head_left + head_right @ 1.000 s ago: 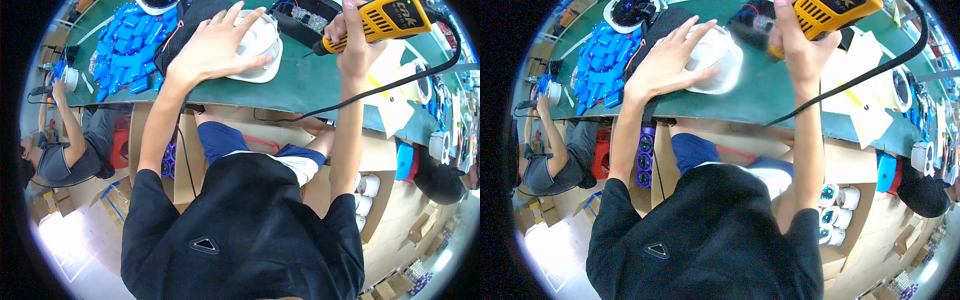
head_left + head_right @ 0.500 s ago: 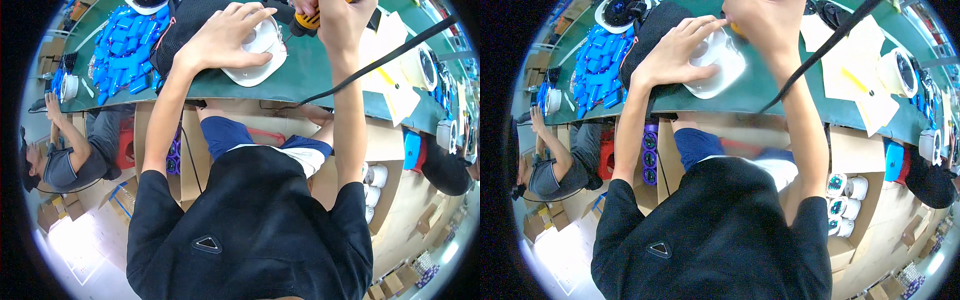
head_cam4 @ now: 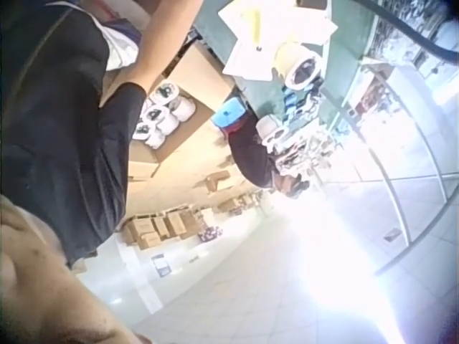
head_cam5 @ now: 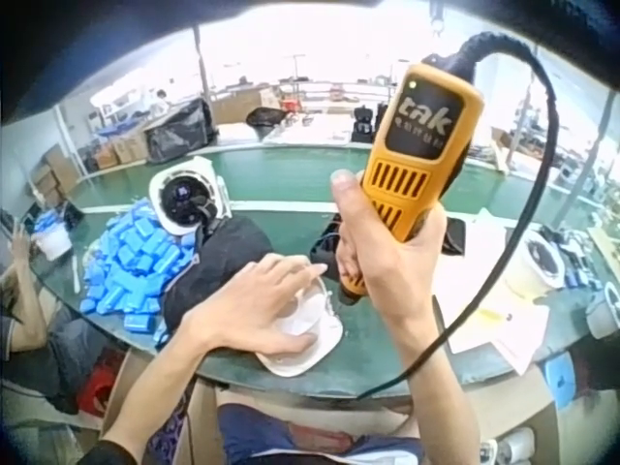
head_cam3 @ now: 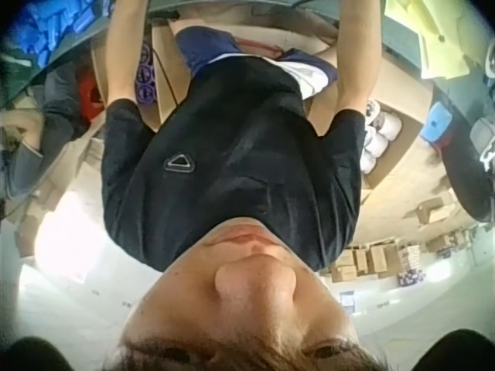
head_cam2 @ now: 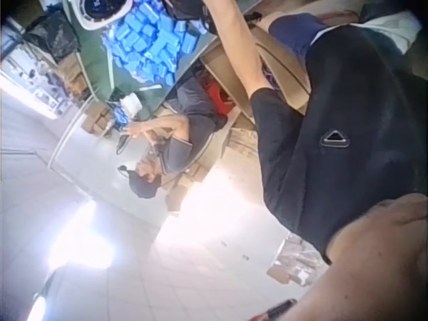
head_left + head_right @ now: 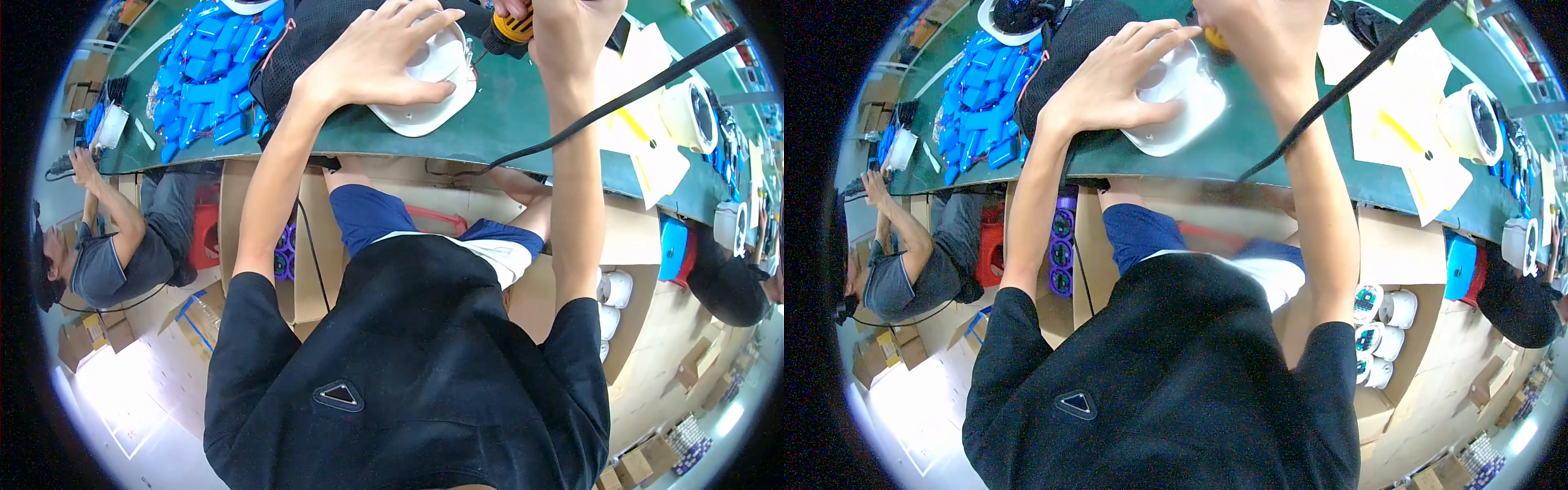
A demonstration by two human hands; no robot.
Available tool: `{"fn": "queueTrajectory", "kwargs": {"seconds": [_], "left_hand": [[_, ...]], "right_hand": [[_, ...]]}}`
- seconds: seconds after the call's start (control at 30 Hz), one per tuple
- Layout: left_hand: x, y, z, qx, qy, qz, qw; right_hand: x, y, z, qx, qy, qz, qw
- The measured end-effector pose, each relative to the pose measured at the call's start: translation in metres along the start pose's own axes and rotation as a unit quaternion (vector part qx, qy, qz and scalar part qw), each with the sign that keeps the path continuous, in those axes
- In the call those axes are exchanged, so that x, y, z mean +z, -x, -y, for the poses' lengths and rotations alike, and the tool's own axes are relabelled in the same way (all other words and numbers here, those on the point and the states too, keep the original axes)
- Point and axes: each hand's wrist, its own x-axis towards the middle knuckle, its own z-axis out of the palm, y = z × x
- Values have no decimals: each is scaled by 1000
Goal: Assembling plastic housings and circuit boards for small electronic components using an electric power screwdriver.
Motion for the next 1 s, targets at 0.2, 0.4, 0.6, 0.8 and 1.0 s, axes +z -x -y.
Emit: {"fn": "queueTrajectory", "kwargs": {"seconds": [0.2, 0.4, 0.6, 0.8, 1.0], "left_hand": [[3, 0, -1, -5, -15, -10, 1000], [3, -2, -7, -29, -18, 10, 999], [1, -2, -4, -30, -26, 8, 999], [-1, 3, 2, -23, 8, 6, 1000], [-14, -3, 0, 3, -21, 41, 999]], "right_hand": [[2, -2, -6, -2, 35, 0, 999], [2, -6, -2, 23, 14, 14, 1000], [1, -4, 0, 9, 48, 16, 999], [-7, -8, 2, -90, 76, -62, 991], [-25, -4, -6, -56, 96, -50, 993]]}}
